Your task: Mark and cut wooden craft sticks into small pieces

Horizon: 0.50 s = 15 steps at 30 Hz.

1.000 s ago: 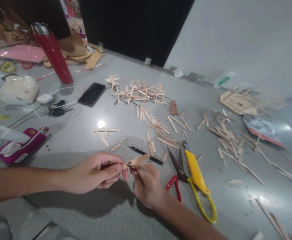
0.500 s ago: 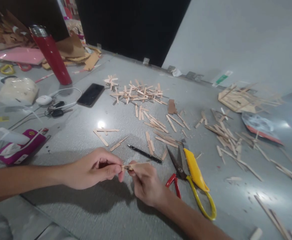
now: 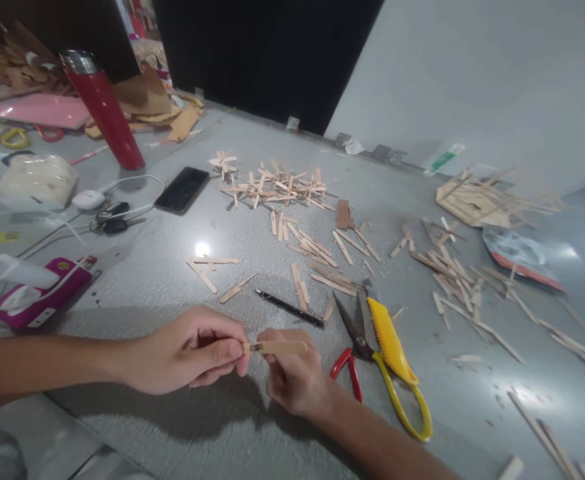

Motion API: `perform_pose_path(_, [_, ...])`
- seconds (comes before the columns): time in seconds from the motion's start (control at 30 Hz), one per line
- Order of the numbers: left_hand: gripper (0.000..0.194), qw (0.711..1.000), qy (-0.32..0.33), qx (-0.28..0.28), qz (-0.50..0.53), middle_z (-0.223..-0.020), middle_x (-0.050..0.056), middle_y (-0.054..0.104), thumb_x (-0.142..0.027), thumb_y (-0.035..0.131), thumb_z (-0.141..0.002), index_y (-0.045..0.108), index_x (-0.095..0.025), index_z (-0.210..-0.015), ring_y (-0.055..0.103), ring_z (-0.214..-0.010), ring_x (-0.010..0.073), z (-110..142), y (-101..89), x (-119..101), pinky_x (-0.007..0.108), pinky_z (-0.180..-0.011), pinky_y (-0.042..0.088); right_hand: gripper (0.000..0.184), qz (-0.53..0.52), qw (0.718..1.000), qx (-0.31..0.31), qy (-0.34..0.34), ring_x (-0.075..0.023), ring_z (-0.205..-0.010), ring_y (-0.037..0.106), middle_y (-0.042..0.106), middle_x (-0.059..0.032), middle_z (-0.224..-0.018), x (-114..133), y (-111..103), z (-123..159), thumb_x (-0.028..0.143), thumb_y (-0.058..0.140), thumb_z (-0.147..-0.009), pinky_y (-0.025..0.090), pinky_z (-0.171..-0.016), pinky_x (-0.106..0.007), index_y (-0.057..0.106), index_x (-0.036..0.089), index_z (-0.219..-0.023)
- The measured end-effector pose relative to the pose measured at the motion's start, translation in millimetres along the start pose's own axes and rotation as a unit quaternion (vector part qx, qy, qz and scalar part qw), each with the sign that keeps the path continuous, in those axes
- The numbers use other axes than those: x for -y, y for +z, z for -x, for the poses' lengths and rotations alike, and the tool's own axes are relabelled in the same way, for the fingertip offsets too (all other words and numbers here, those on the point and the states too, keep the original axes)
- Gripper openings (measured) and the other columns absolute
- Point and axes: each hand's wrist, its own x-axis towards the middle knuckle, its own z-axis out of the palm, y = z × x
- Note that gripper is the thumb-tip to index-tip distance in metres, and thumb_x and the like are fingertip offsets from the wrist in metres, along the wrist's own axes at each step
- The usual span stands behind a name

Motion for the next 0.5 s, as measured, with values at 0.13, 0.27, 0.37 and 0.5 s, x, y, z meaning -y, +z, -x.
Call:
perform_pose_path(0.13, [0.027, 1.000, 0.011, 0.020, -0.003, -0.061, -0.006, 0.046, -0.030, 0.051, -0.108, 0.063, -0.016, -0.088, 0.041, -0.050, 0.0064, -0.1, -0.5, 0.7, 0.015, -0.048, 0.033, 0.026, 0.008, 1.000, 0.007, -0.013, -0.0145, -0.041, 0.049, 0.060, 0.0058, -0.060, 3.5, -2.2, -3.4, 0.004, 0.042, -0.099, 0.037, -0.043, -0.028, 0.047, 0.028, -0.090])
perform_pose_path(0.27, [0.027, 0.999, 0.021, 0.047, 0.008, -0.063, -0.006, 0.047, -0.028, 0.051, -0.108, 0.063, -0.016, -0.087, 0.044, -0.051, 0.0062, -1.4, -0.8, 2.8, 0.015, -0.049, 0.037, 0.029, 0.015, 1.000, 0.022, 0.002, -0.0148, -0.041, 0.051, 0.057, 0.0057, -0.057, 7.9, -5.4, -4.7, 0.021, 0.033, -0.112, 0.041, -0.044, -0.029, 0.051, 0.027, -0.091])
perform_pose_path(0.37, [0.027, 0.997, 0.025, 0.065, 0.015, -0.064, -0.006, 0.047, -0.028, 0.052, -0.108, 0.064, -0.016, -0.087, 0.046, -0.051, 0.0060, -1.6, -1.7, 4.2, 0.015, -0.049, 0.038, 0.033, 0.010, 1.000, 0.010, -0.002, -0.0156, -0.042, 0.052, 0.057, 0.0048, -0.057, 8.8, -5.8, -2.4, 0.029, 0.030, -0.114, 0.041, -0.045, -0.030, 0.053, 0.027, -0.090])
perform_pose_path(0.5, [0.028, 0.995, 0.032, 0.088, 0.020, -0.064, -0.006, 0.048, -0.028, 0.052, -0.109, 0.065, -0.015, -0.088, 0.048, -0.051, 0.0056, -2.1, -4.2, 5.9, 0.014, -0.050, 0.039, 0.031, 0.005, 1.000, 0.003, -0.006, -0.0155, -0.043, 0.052, 0.057, 0.0047, -0.057, 8.6, -6.6, -1.4, 0.029, 0.034, -0.113, 0.041, -0.045, -0.030, 0.054, 0.026, -0.089])
